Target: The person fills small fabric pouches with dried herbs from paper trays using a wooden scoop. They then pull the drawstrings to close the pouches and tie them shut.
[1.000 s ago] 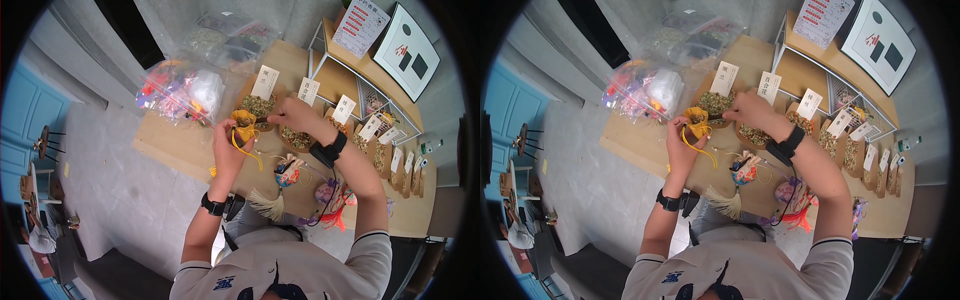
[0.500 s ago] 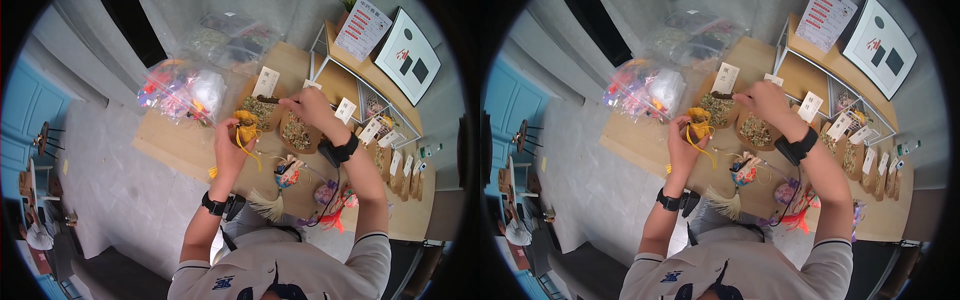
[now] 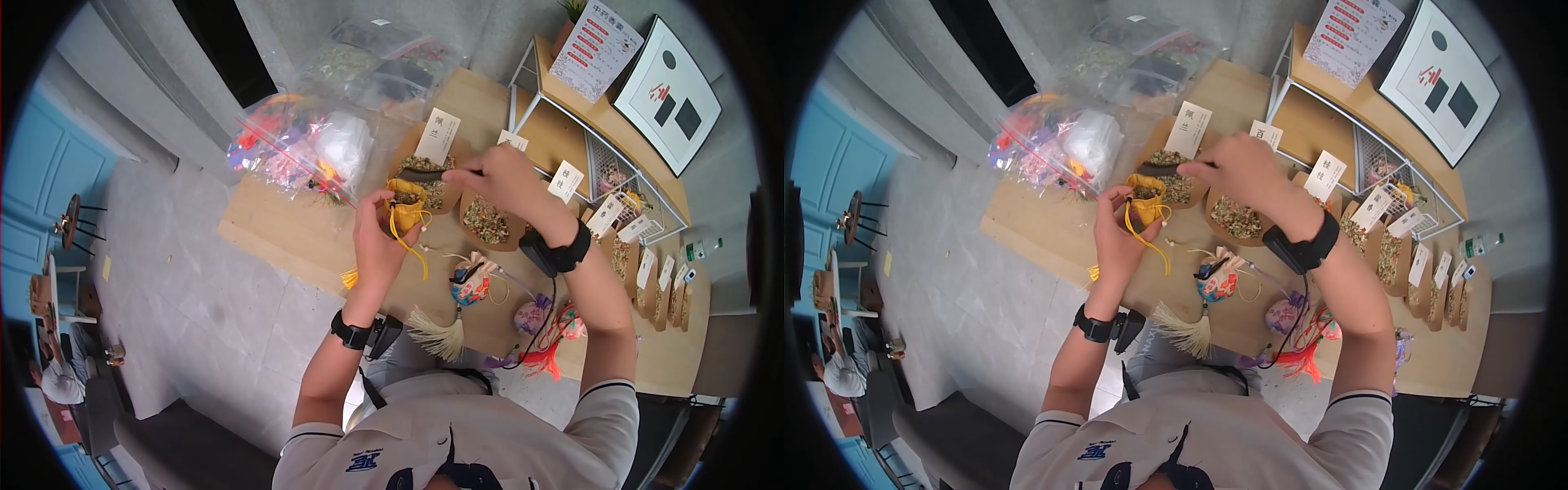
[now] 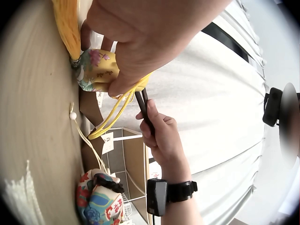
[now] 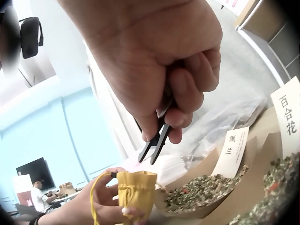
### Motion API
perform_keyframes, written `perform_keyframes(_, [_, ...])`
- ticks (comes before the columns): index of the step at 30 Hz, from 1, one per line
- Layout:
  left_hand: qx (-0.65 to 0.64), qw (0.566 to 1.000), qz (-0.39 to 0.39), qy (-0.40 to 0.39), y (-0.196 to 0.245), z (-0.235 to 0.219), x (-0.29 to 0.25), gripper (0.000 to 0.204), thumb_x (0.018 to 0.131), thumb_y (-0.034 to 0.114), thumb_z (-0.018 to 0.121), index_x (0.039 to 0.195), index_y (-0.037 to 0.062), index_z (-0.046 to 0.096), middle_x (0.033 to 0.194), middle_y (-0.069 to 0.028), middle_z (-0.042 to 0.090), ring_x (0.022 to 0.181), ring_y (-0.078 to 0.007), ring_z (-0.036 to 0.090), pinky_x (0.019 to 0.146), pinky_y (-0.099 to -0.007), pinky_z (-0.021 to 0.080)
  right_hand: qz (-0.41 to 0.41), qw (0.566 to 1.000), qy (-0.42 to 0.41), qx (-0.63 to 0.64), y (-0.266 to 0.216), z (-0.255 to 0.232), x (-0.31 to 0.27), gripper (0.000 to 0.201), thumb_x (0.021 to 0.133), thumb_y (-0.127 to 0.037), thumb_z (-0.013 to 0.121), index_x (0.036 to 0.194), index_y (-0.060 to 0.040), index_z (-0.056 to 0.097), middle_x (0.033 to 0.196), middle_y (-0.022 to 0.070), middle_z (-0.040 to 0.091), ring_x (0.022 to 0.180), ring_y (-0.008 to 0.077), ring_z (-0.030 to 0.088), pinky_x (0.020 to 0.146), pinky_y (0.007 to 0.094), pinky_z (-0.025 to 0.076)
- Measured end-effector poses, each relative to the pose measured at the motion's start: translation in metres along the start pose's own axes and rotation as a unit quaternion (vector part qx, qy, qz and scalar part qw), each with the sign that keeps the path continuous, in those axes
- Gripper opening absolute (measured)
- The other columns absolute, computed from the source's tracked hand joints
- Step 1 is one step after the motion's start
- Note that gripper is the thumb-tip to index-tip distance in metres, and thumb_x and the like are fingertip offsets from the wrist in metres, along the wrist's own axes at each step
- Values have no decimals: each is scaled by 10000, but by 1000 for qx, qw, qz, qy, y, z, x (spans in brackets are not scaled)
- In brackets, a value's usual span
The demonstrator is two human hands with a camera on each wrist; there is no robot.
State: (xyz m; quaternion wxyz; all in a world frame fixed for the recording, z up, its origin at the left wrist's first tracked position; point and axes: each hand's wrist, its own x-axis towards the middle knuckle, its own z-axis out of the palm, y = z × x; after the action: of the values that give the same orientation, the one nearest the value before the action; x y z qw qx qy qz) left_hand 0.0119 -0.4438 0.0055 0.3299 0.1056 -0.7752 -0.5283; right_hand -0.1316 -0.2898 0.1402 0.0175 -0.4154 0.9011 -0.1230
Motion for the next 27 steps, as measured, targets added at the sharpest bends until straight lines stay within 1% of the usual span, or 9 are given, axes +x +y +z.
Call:
perform_keyframes(2, [-2, 1000, -12, -3, 2, -1, 0, 653, 726, 0, 821, 1266, 45, 458, 1204, -188, 598, 1103, -261, 651, 873, -345, 555, 61, 998, -22, -9, 15, -5, 12, 447, 877, -541, 674, 831, -111, 785, 687, 160, 672, 690, 357, 666, 644, 453, 524])
perform_keyframes(5, [2, 1000, -19, -8, 3, -1, 0, 649, 726, 3, 821, 1264, 45, 461, 1209, -185, 595, 1122, -264, 644, 892, -353, 548, 48, 999, -3, -22, 44, 12, 20, 420, 891, -513, 677, 883, -107, 784, 657, 162, 642, 620, 364, 625, 594, 431, 494])
perform_keyframes(9, [3, 1000, -17, -5, 8, -3, 0, 643, 726, 9, 823, 1261, 46, 467, 1214, -181, 598, 1139, -268, 639, 907, -358, 541, 47, 998, -36, -1, 62, 35, 24, 457, 892, -524, 670, 852, -80, 772, 648, 172, 631, 609, 354, 630, 597, 429, 496])
perform_keyframes(12, [-16, 999, -31, -13, 5, -1, 0, 641, 728, 7, 819, 1263, 45, 468, 1216, -181, 600, 1137, -270, 640, 904, -355, 541, 34, 998, -48, 23, 62, 45, 23, 468, 893, -508, 680, 796, -56, 752, 626, 175, 609, 581, 346, 610, 574, 432, 473])
perform_keyframes(17, [-50, 996, -66, -21, 12, -4, -1, 649, 735, -7, 814, 1270, 45, 451, 1205, -181, 608, 1089, -247, 662, 884, -332, 543, 8, 995, -92, 48, 47, 38, 15, 475, 886, -485, 699, 733, -36, 722, 590, 177, 566, 544, 341, 558, 544, 434, 426])
perform_keyframes(18, [-58, 995, -74, -24, 12, -4, -1, 650, 736, -9, 814, 1271, 44, 448, 1203, -182, 610, 1079, -241, 666, 880, -326, 543, 2, 994, -96, 46, 46, 40, 14, 468, 881, -486, 702, 738, -41, 726, 597, 175, 576, 551, 343, 566, 547, 433, 432])
perform_keyframes(20, [-61, 996, -59, -15, 12, -3, -1, 630, 733, -20, 817, 1255, 30, 468, 1176, -178, 613, 1041, -240, 675, 829, -321, 557, -12, 994, -103, 40, 46, 41, 13, 456, 871, -488, 707, 749, -49, 734, 612, 171, 595, 567, 346, 582, 553, 431, 445])
perform_keyframes(23, [-63, 997, -51, -11, 12, -3, 0, 619, 731, -26, 819, 1246, 21, 479, 1167, -177, 616, 1025, -239, 679, 805, -317, 562, -70, 997, -31, -25, 44, 49, 6, 445, 861, -508, 697, 761, -78, 752, 631, 154, 627, 605, 342, 620, 566, 428, 475])
perform_keyframes(27, [-56, 997, -47, -8, 14, -3, 0, 616, 730, -22, 821, 1243, 19, 482, 1172, -174, 617, 1030, -241, 677, 815, -318, 560, -92, 984, -14, -155, 36, 54, -2, 444, 881, -535, 646, 766, -123, 766, 631, 120, 647, 638, 325, 655, 588, 424, 504])
